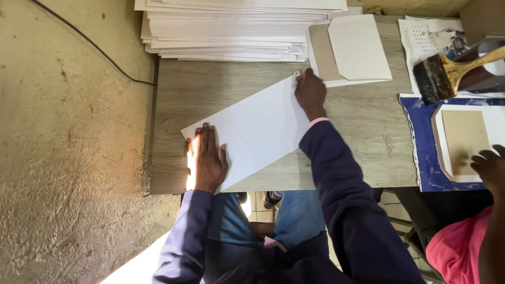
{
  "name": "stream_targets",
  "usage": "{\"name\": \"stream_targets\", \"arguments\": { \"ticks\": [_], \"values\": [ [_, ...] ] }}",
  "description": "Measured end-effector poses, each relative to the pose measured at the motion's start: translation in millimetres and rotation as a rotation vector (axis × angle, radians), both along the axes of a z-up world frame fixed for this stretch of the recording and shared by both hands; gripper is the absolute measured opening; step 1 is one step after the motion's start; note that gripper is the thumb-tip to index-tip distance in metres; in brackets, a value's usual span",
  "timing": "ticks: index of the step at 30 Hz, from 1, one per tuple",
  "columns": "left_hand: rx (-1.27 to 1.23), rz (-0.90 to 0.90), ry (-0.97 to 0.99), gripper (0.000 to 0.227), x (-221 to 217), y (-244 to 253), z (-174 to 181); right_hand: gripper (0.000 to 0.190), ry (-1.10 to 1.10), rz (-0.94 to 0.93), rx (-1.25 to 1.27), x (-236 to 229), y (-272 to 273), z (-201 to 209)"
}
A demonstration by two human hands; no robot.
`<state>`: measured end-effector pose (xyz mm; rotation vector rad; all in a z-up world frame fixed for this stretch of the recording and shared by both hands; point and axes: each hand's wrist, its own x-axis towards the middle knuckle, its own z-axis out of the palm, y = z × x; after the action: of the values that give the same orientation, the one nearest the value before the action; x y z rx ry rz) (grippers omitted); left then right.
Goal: The person sits on the floor and assembles paper products by folding white paper sheets over rectangular cardboard inserts. They smooth the paper with their hands and use a small white cloth to wipe the surface of the assembled items.
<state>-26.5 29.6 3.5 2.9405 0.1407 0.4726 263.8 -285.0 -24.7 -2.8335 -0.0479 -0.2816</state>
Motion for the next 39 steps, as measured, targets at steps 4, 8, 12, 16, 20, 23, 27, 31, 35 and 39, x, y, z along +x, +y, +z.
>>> {"name": "stream_targets", "arguments": {
  "ticks": [4,8,12,16,20,23,27,31,35,39],
  "values": [
    [-0.037,0.0,0.001,0.062,3.3,-0.2,-2.6,0.007,-0.015,0.256,0.072,-114.7,57.0,-20.6],
    [-0.185,-0.053,0.019,0.062,0.0,7.4,-2.3,0.009,-0.125,0.775,0.211,-287.1,134.6,-8.5],
    [-0.214,-0.084,0.047,0.069,-2.9,9.9,5.4,0.022,-0.272,0.888,0.248,-358.1,150.4,-14.5],
    [-0.122,-0.1,0.054,0.069,-5.4,11.3,2.2,0.032,0.042,0.895,0.299,-266.5,52.4,4.6],
    [-0.054,-0.1,0.06,0.07,-6.3,9.8,-1.5,0.026,0.106,0.054,0.051,-149.0,-86.6,2.8],
    [-0.075,-0.091,0.063,0.07,-0.9,9.6,-10.0,0.027,0.1,-0.142,0.033,-139.6,-99.4,22.6],
    [-0.604,-0.285,-0.04,0.092,-44.0,-39.8,14.7,0.01,0.103,0.382,0.792,-182.6,-59.0,-27.3],
    [-0.731,-0.409,0.01,0.078,-79.6,-68.7,52.1,0.027,0.515,0.75,1.121,-280.7,58.8,65.6],
    [-0.747,0.168,-0.098,0.031,-90.8,-15.1,56.1,0.067,0.089,0.863,0.667,-294.2,87.4,80.4],
    [-0.91,0.398,-0.253,0.021,-97.9,55.1,47.1,0.096,-0.05,0.94,-0.01,-344.0,93.2,60.5]
  ]
}}
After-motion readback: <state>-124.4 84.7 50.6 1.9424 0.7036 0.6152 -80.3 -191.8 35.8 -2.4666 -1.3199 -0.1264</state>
